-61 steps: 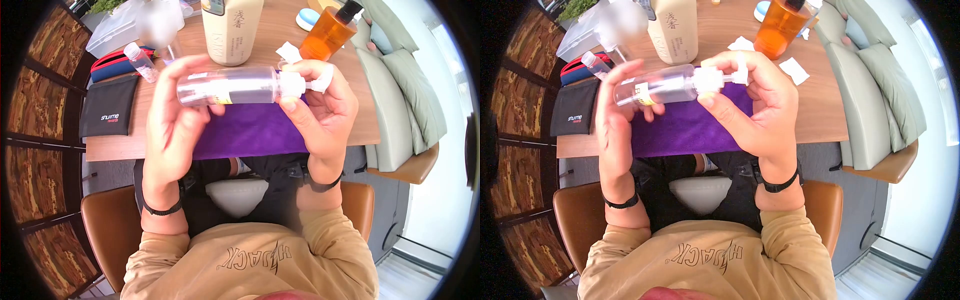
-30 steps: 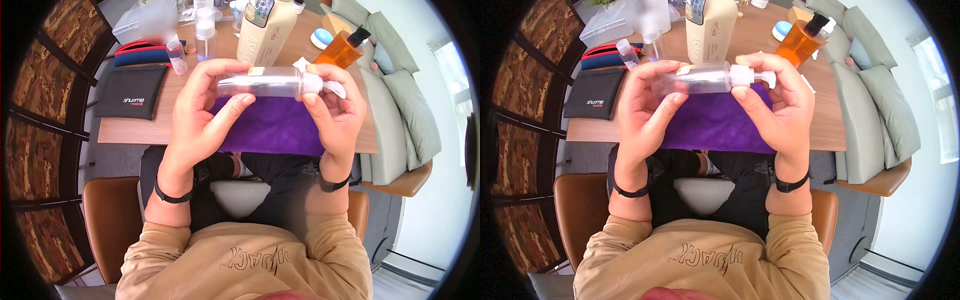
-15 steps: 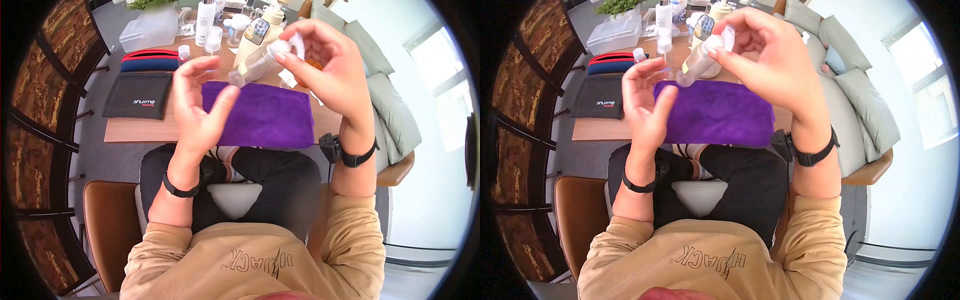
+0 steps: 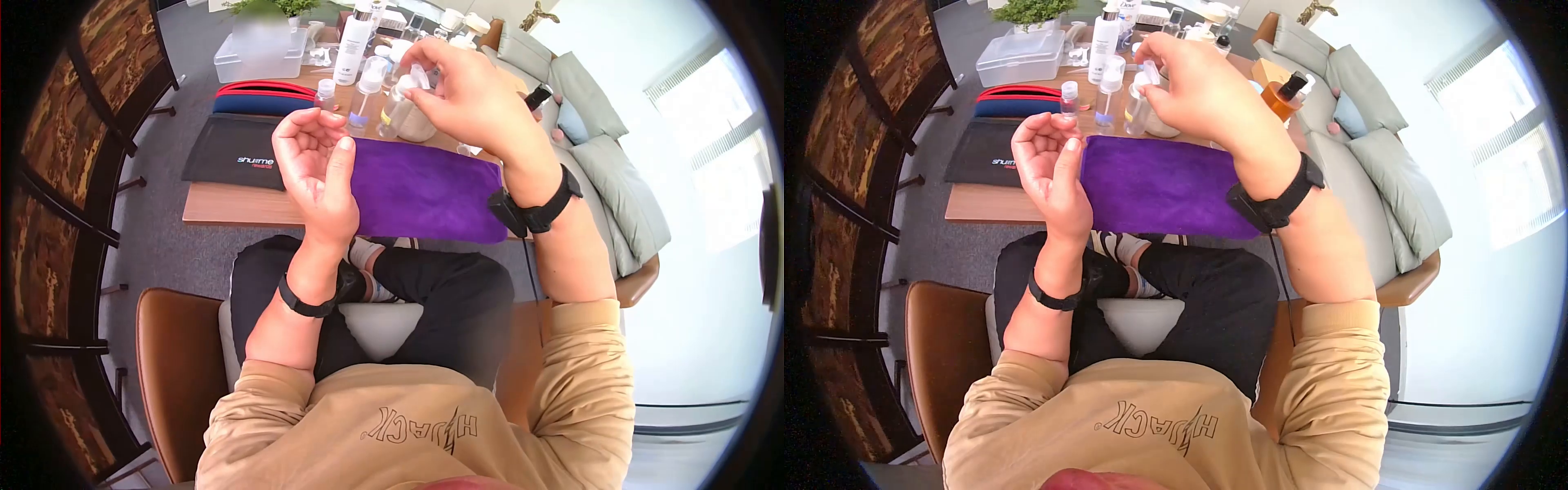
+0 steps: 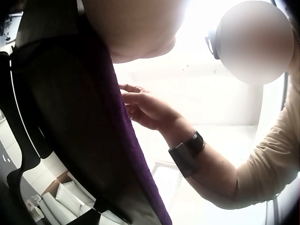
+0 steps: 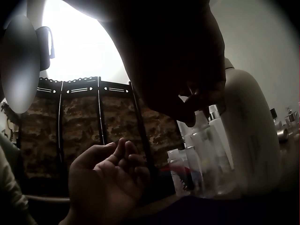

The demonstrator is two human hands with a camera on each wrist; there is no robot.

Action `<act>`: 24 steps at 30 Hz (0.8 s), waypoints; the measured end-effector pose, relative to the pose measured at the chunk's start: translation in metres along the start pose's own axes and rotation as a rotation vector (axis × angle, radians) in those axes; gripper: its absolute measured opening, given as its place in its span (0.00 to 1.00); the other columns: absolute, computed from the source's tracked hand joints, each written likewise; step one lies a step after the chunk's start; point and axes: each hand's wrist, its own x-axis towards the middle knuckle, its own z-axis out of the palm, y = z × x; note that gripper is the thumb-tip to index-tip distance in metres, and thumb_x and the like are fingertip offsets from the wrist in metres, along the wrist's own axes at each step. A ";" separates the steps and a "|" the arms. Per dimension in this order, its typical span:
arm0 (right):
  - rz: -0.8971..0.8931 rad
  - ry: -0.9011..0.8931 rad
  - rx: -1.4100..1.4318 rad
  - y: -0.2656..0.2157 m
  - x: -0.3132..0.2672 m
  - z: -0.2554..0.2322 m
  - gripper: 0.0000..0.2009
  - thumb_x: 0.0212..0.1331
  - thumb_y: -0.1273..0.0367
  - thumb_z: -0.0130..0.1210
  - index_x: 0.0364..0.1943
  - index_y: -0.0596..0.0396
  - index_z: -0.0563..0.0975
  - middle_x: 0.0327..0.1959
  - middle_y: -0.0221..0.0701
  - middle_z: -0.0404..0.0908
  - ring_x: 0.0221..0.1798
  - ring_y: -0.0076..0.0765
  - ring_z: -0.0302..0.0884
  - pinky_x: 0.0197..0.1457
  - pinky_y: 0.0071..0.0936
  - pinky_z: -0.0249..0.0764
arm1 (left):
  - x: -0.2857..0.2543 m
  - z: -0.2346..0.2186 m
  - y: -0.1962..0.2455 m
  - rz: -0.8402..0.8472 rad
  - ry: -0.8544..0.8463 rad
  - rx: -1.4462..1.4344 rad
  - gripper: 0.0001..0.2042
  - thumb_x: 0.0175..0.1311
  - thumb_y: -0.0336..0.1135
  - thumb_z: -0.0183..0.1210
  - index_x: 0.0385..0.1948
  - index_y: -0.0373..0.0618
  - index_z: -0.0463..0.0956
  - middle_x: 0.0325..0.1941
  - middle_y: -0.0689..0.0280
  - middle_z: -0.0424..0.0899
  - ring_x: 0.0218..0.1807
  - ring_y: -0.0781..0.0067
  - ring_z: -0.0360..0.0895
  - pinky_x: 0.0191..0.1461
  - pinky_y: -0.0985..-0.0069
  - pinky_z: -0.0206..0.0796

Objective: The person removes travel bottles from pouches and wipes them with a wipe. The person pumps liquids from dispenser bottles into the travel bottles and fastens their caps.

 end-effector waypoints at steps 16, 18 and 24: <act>0.071 0.021 -0.026 0.002 0.002 0.021 0.18 0.71 0.67 0.72 0.61 0.57 0.84 0.47 0.52 0.92 0.53 0.66 0.91 0.59 0.50 0.85 | 0.000 0.000 0.002 -0.034 0.023 0.022 0.20 0.80 0.20 0.60 0.70 0.41 0.71 0.58 0.62 0.83 0.56 0.77 0.78 0.61 0.76 0.76; 0.063 -0.003 -0.034 0.000 0.002 0.018 0.17 0.71 0.69 0.69 0.60 0.60 0.82 0.46 0.55 0.92 0.53 0.69 0.90 0.57 0.57 0.84 | 0.000 0.000 0.003 -0.039 0.018 0.024 0.20 0.80 0.20 0.60 0.70 0.41 0.71 0.58 0.62 0.83 0.56 0.77 0.78 0.61 0.76 0.76; 0.075 0.034 -0.048 0.002 0.001 0.027 0.18 0.71 0.69 0.70 0.61 0.59 0.82 0.47 0.55 0.92 0.55 0.68 0.90 0.59 0.57 0.85 | 0.000 0.000 0.002 -0.051 0.009 0.030 0.21 0.80 0.21 0.61 0.70 0.41 0.71 0.58 0.63 0.83 0.56 0.77 0.79 0.61 0.77 0.76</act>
